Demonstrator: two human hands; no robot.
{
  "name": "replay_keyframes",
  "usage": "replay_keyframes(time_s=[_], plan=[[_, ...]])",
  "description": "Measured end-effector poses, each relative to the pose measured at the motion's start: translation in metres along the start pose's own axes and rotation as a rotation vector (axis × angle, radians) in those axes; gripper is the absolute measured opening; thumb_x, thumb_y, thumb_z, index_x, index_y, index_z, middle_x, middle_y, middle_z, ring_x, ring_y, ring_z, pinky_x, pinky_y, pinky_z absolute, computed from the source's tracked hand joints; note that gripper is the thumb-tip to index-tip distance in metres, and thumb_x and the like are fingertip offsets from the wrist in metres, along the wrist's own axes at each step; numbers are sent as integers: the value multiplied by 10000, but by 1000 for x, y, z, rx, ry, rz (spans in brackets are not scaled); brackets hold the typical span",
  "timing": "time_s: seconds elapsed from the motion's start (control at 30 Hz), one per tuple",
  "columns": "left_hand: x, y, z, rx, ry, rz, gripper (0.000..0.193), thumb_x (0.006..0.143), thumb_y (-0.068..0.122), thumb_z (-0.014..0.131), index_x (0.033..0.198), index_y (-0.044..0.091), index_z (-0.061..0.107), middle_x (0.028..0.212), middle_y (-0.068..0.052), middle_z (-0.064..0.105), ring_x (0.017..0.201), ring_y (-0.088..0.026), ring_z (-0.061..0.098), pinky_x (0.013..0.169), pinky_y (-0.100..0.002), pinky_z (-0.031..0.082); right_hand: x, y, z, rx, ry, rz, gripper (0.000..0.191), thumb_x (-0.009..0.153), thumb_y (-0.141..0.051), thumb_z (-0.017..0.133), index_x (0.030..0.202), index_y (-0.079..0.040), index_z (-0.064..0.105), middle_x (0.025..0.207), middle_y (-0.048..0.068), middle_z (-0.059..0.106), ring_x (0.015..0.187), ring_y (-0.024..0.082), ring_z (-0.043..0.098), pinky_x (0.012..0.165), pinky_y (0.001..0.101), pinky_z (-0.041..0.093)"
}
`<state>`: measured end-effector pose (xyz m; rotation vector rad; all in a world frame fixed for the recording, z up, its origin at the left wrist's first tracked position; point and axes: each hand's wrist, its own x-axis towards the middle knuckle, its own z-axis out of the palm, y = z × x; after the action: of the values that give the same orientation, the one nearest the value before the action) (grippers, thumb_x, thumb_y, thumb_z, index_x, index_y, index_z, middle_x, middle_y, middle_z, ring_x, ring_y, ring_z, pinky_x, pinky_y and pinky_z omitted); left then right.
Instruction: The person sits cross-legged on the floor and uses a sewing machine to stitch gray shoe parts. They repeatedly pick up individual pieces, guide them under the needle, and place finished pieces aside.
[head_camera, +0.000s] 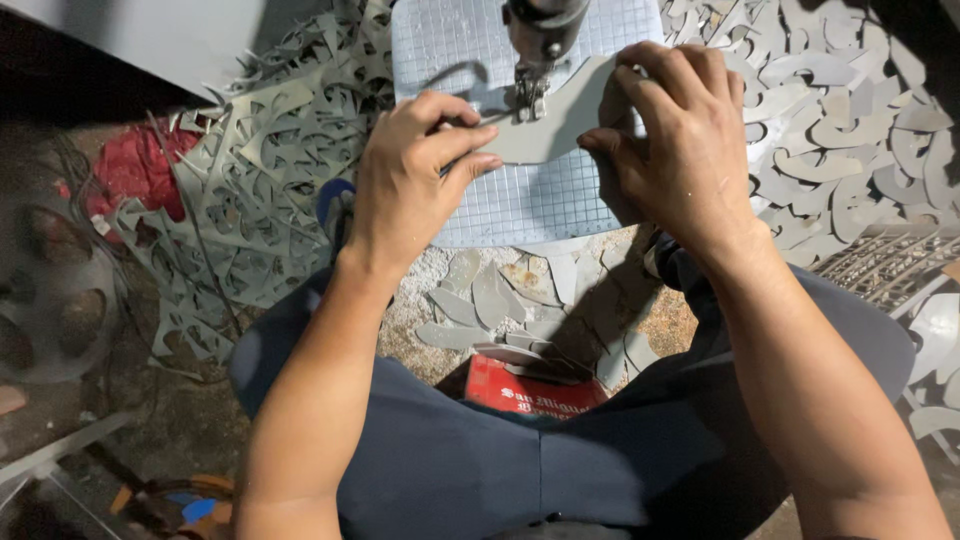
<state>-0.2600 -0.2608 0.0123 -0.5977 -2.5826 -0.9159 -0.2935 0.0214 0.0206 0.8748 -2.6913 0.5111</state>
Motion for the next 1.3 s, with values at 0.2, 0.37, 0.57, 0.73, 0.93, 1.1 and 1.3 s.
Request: replay_keyframes(time_s=[0.2,0.37,0.57,0.73,0.93,1.1,1.3], plan=[[2,-7,1,23,8,-40,302,806,303,914,994,103,787,1046,-14,702,964,-212,674,890,-391,507,0,-3,-3,9,12,-6,508,933,-311,858,1284,7,671,1353,117,574,1273,342,487,1095,478,404],[9,-21,1,-86,-3,-14,312,804,303,927,974,85,782,983,-40,719,874,-177,699,815,-342,572,-1,4,-6,0,-8,-12,523,902,-322,876,1290,-29,682,1294,150,556,1216,352,488,1049,475,443],[17,-36,-2,-115,-109,35,307,820,297,919,1001,78,802,969,-45,719,835,-145,686,758,-299,595,-3,19,-5,42,-11,-39,563,911,-283,887,1348,3,677,1282,164,548,1213,352,478,1044,474,465],[17,-36,-2,-35,-115,35,260,838,272,929,981,91,808,970,-47,716,828,-150,680,720,-288,580,-1,17,-2,49,-36,-42,521,881,-273,894,1292,-12,709,1257,168,555,1176,354,464,1022,467,463],[24,-42,-6,-57,-111,74,244,863,270,933,999,108,811,967,-39,704,842,-157,680,734,-295,587,-3,3,-4,20,-36,10,521,897,-290,893,1289,-1,706,1241,157,554,1186,355,460,1020,475,445],[29,-56,-8,-71,-155,88,307,860,345,940,1030,115,827,965,-49,701,838,-164,674,712,-310,569,-10,-2,0,27,-34,49,506,916,-287,891,1283,4,699,1205,149,546,1133,335,460,1019,465,430],[36,-67,-8,10,-157,188,322,861,348,949,1040,108,830,945,-68,680,820,-194,632,689,-341,520,-14,-2,4,31,-6,31,503,917,-288,895,1254,13,675,1162,143,537,1110,325,479,1037,466,396]])
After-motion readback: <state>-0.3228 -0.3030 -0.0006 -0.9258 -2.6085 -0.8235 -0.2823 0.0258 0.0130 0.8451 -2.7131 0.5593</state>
